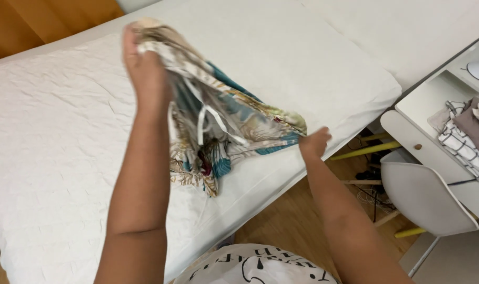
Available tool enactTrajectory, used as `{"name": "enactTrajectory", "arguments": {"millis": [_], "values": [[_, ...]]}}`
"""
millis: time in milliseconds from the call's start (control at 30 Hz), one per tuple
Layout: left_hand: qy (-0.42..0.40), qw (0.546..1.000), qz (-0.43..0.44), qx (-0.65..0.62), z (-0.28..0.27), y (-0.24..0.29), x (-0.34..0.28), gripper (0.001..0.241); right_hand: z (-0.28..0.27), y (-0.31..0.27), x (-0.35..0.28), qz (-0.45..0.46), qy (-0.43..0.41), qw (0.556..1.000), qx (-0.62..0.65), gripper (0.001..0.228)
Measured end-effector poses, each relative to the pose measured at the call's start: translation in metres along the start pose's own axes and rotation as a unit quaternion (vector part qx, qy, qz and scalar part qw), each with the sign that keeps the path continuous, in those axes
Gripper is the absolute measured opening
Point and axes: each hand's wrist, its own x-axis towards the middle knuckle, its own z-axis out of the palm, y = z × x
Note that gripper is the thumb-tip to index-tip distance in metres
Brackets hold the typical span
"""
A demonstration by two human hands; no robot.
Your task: The person unfolds a floral-patterned sheet on a bed, shakes it out, and then folds it into a compact rectangular shape. The person handles the sheet by hand, aligning the edges and smoothing the fabric during the process.
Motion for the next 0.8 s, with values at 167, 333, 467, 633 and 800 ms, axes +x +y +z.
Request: {"name": "enactTrajectory", "arguments": {"millis": [167,333,467,633,800], "values": [[-0.059,0.957,0.225,-0.175,-0.069,-0.032,0.043,0.033,0.038,0.062,0.104,0.276,-0.206,0.799,0.492,0.035],[0.005,0.980,0.196,0.021,-0.084,-0.074,0.043,0.022,-0.060,-0.049,0.140,0.177,-0.292,0.669,0.660,0.047],[0.016,0.974,0.204,0.097,-0.086,-0.081,0.034,0.022,-0.147,-0.113,0.182,-0.134,-0.350,0.491,0.786,0.066],[0.123,0.939,0.188,0.261,-0.115,-0.065,0.033,0.037,-0.190,-0.092,0.232,-0.205,-0.314,0.499,0.781,0.077],[0.148,0.865,0.215,0.428,-0.154,-0.069,0.052,0.038,-0.173,-0.035,0.234,0.024,-0.068,0.792,0.606,0.062]]}}
